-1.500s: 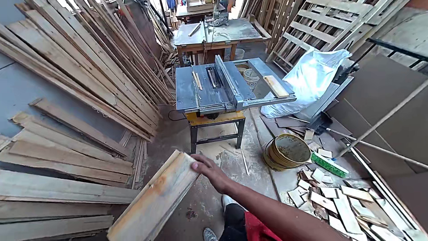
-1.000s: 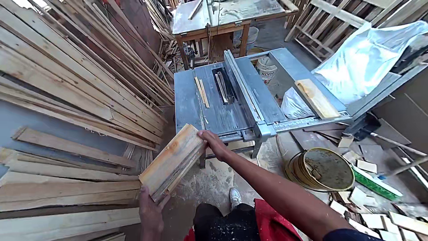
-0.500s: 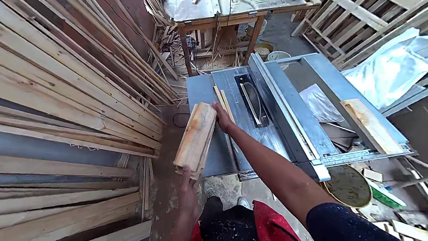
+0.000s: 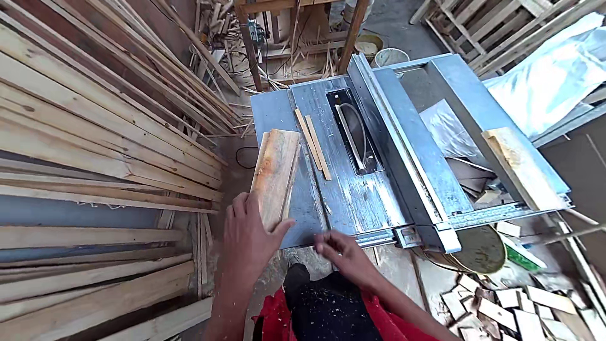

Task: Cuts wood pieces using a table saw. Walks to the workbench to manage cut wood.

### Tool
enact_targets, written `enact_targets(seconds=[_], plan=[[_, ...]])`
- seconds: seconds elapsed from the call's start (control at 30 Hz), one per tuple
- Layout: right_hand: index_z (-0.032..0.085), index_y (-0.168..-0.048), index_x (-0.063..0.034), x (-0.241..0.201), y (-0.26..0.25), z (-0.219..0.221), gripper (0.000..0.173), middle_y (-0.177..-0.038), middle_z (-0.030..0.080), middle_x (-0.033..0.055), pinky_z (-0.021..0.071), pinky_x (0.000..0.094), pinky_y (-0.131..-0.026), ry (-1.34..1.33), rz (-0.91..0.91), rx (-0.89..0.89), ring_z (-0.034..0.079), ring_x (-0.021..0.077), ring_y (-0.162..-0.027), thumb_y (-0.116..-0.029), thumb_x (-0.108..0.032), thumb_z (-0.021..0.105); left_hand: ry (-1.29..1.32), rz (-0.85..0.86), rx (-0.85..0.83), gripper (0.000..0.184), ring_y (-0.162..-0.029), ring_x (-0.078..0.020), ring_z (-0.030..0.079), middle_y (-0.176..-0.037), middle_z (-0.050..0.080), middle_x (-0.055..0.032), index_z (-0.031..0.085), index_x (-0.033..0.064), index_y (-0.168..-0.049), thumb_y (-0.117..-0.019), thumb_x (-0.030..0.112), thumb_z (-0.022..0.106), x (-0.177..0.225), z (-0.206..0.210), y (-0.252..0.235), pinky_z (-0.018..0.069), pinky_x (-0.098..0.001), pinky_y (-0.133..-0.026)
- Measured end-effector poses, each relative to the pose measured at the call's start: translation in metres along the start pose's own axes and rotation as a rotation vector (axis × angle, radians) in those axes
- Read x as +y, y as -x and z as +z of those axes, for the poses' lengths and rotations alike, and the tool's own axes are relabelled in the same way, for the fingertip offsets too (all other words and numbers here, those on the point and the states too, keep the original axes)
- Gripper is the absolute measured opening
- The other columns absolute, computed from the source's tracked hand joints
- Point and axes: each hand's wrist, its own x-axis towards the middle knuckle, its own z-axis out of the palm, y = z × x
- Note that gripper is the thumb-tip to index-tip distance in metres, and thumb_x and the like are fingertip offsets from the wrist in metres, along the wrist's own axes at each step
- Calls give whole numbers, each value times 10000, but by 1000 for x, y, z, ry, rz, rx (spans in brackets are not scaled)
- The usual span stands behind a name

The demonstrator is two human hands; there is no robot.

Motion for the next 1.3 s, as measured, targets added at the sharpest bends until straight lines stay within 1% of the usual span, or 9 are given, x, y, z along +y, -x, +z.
enact_targets(seconds=[0.1, 0.23, 0.33, 0.5, 0.67, 0.77, 0.9, 1.1, 1.3], plan=[[671, -1188, -24, 6, 29, -22, 304, -998, 737, 63, 601, 387, -861, -31, -39, -165, 712, 171, -918, -1017, -275, 644, -113, -60, 33, 819, -1210, -402, 597, -1380, 586, -162, 565, 159, -1457, -794, 581, 796, 17, 4, 1, 534, -626, -920], [707, -1183, -53, -19, 39, -59, 344, -1027, 753, 29, 593, 364, -907, 3, -50, -141, 714, 132, -961, -1008, -343, 648, -78, -158, 136, 645, -1153, -382, 640, -1347, 624, -143, 622, 161, -1404, -860, 483, 750, 40, -7, 33, 535, -650, -893], [725, -1137, -114, -57, 64, -80, 239, -956, 752, 0, 601, 333, -823, -29, -93, -94, 714, 113, -873, -995, -299, 676, 131, -192, 211, 574, -1059, -334, 666, -1263, 654, -129, 645, 158, -1364, -873, 444, 728, 69, -10, 80, 547, -622, -842], [529, -1369, -21, -104, 93, -80, 441, -1120, 740, 122, 635, 431, -910, -409, -64, -116, 751, 258, -984, -1008, -235, 666, 291, -125, 291, 712, -1059, -222, 662, -1257, 640, -99, 611, 94, -1353, -765, 452, 792, 133, 29, 165, 593, -456, -849], [536, -1346, 8, -90, 123, -80, 329, -997, 731, 162, 630, 395, -786, -507, -94, -107, 736, 246, -871, -1054, -139, 568, 335, -123, 395, 965, -1044, -236, 639, -1289, 554, -196, 543, -37, -1380, -653, 466, 931, 169, 78, 222, 602, -384, -839], [518, -1402, 16, -78, 143, -89, 352, -1082, 720, 177, 629, 408, -827, -488, -127, -209, 732, 256, -938, -1074, -106, 493, 654, -170, 309, 816, -884, -182, 712, -1269, 616, -146, 430, -31, -1462, -829, 284, 838, 164, 81, 244, 646, -356, -751], [515, -1438, 0, -68, 165, -87, 373, -1145, 697, 183, 615, 398, -864, -526, -125, -272, 716, 242, -972, -1089, -105, 437, 878, -116, 146, 541, -882, -179, 760, -1050, 764, -70, 484, -34, -1433, -941, 72, 684, 158, 83, 259, 664, -352, -792], [551, -1420, -56, -52, 188, -75, 383, -1055, 720, 168, 614, 377, -820, -768, 62, -172, 730, 205, -884, -1116, -182, 354, 844, -5, 194, 528, -788, -134, 747, -964, 760, -39, 566, -49, -1342, -885, 127, 763, 159, 93, 280, 661, -307, -708], [565, -1375, -70, -30, 213, -61, 369, -1091, 715, 168, 615, 404, -832, -908, 111, -99, 732, 231, -913, -1123, -176, 316, 652, 125, 155, 549, -872, -79, 722, -1077, 733, -3, 600, 65, -1389, -904, 270, 755, 158, 84, 309, 642, -285, -741]])
